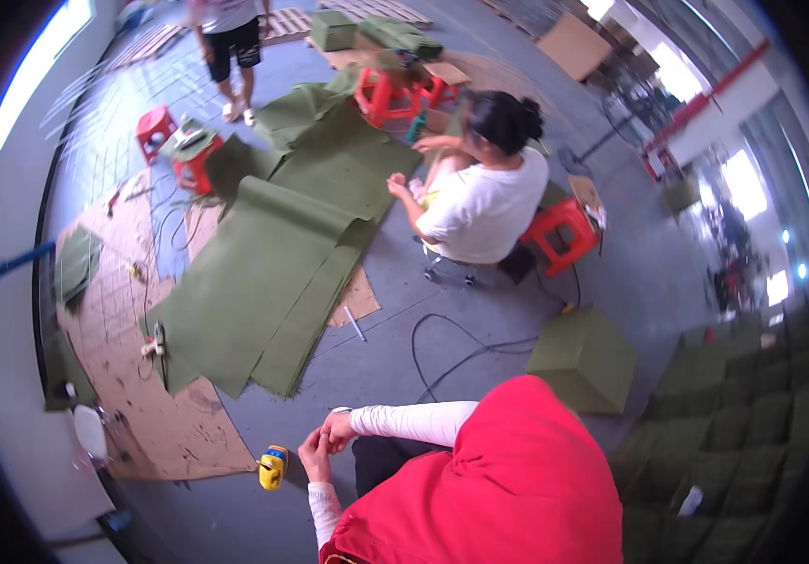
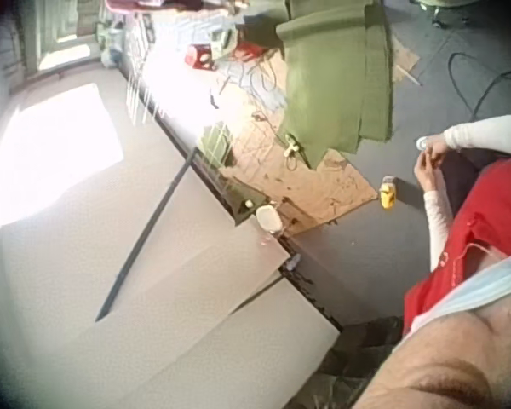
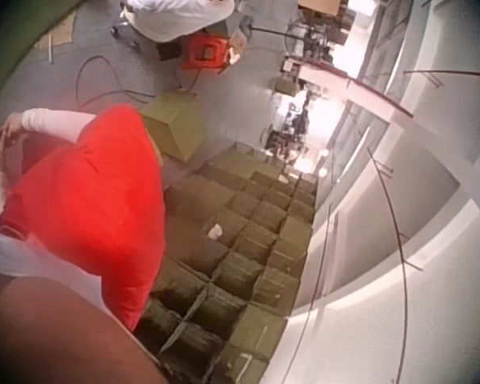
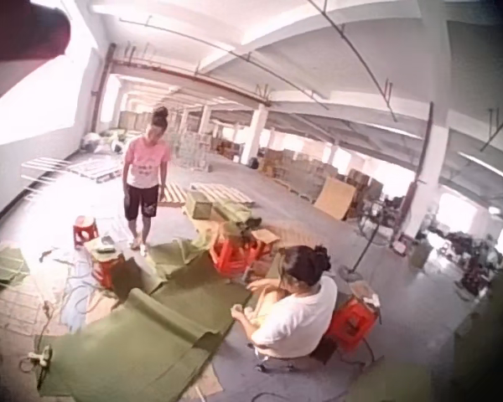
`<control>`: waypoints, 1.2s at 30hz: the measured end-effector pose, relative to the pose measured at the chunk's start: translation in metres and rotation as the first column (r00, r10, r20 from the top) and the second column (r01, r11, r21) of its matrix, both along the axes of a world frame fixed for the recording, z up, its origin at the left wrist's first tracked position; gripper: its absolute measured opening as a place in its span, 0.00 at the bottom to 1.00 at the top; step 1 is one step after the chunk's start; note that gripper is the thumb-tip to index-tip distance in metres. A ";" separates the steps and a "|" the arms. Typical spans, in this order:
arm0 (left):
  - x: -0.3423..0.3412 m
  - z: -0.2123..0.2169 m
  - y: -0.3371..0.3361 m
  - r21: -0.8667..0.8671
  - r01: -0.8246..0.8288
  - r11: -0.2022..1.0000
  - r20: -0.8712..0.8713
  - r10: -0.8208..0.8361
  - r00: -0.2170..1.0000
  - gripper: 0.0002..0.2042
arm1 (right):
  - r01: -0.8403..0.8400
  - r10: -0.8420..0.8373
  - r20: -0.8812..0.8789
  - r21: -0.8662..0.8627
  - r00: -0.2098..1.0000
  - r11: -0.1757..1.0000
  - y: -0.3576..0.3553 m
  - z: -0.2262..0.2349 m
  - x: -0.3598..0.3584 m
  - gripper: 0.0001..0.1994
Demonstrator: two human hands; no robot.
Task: Assembling, gluing, and constructing cloth-covered structural components or storage bins on a factory floor.
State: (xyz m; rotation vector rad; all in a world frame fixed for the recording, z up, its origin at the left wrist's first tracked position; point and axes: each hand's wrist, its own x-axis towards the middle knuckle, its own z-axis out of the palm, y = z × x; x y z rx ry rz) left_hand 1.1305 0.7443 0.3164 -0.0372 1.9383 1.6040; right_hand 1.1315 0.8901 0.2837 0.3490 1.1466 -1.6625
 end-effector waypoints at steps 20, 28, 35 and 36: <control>0.065 0.108 0.142 -0.111 0.453 0.885 -0.258 -0.466 0.847 0.10 | 0.779 -0.807 -0.166 -0.214 0.566 0.590 0.121 0.120 0.178 0.14; 0.020 0.115 0.166 0.161 0.652 0.741 -0.252 -0.608 0.753 0.12 | 0.872 -0.880 -0.284 -0.207 0.381 0.444 0.125 0.154 0.158 0.13; -0.065 0.143 0.152 -0.007 0.770 0.638 -0.362 -0.720 0.593 0.11 | 0.896 -0.888 -0.354 -0.221 0.295 0.386 0.099 0.168 0.086 0.13; -0.076 0.145 0.150 -0.035 0.785 0.619 -0.373 -0.737 0.564 0.11 | 0.900 -0.885 -0.371 -0.217 0.282 0.377 0.094 0.168 0.075 0.13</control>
